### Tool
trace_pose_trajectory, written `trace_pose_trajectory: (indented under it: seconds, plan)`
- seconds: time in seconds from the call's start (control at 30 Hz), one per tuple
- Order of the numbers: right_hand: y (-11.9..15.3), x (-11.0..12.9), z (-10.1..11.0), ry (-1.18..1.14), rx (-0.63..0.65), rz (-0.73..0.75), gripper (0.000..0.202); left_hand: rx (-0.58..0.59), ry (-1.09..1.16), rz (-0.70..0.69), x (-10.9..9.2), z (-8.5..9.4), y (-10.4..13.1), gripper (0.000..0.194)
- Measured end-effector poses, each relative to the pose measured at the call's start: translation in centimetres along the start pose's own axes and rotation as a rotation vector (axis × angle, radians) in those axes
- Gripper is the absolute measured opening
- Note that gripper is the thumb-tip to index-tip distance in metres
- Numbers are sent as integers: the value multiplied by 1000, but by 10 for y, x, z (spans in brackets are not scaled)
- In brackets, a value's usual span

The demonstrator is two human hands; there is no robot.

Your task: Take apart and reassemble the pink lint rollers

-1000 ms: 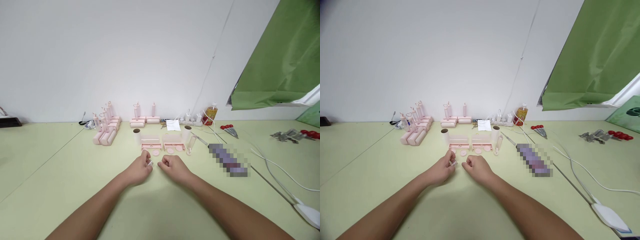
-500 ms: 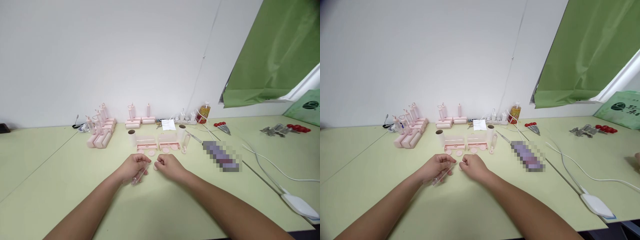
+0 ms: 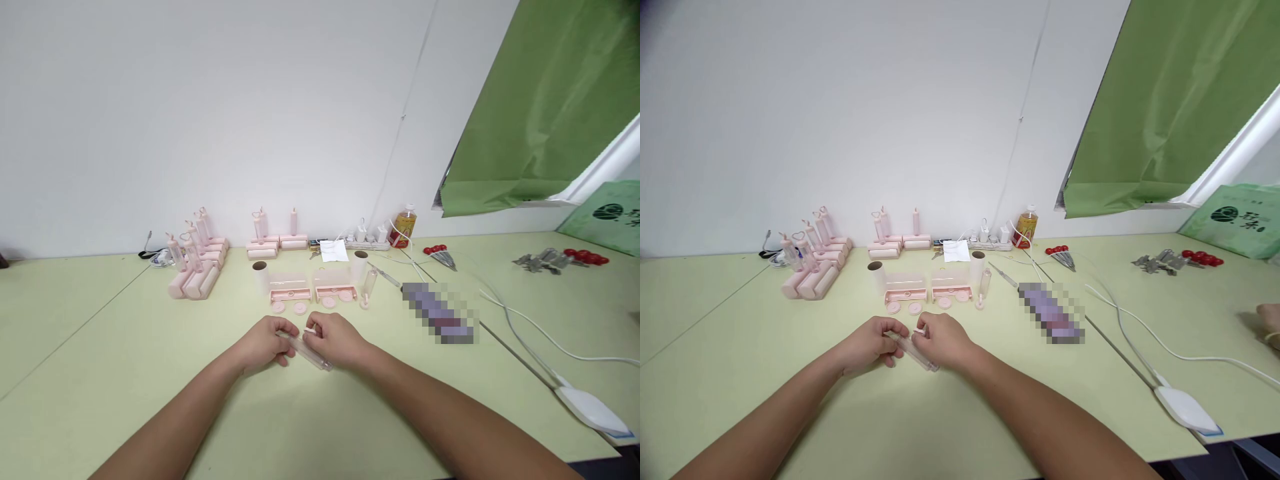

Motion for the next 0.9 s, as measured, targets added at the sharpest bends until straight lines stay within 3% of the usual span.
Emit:
trace_pose_trajectory:
  seconds: [0.13, 0.23, 0.37, 0.47, 0.63, 0.77, 0.9]
  plan:
    - [0, 1, 0, 24, -8, 8, 10, -161, -510, -257, -23, -2, 15, 33]
    - [0, 1, 1, 30, -7, 2, 13, -260, -761, -418, -40, -10, 29, 37]
    - [-1, 0, 2, -5, 21, 13, 22, -181, -943, -509, -47, -31, 39, 30]
    - [-4, -4, 2, -22, 41, 15, 15, -80, -1044, -566, -47, -47, 41, 35]
    - [-10, -14, 11, 50, -27, 13, 8, -93, -1252, -533, -41, -48, 34, 26]
    - [-12, -15, 13, 49, -34, 8, 10, -122, -1267, -497, -41, -34, 35, 15]
    - [-12, -14, 12, 46, -31, 12, 9, -221, -987, -511, -52, -11, 36, 15]
Point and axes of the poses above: each hand's wrist, its own y-axis away from the middle knuckle, its own z-axis out of the back of the hand, x = y × z, the point moved 9 cm from there along -y, towards the middle knuckle, and after that the axes turned 4 degrees about z, right-handed, at the moved point
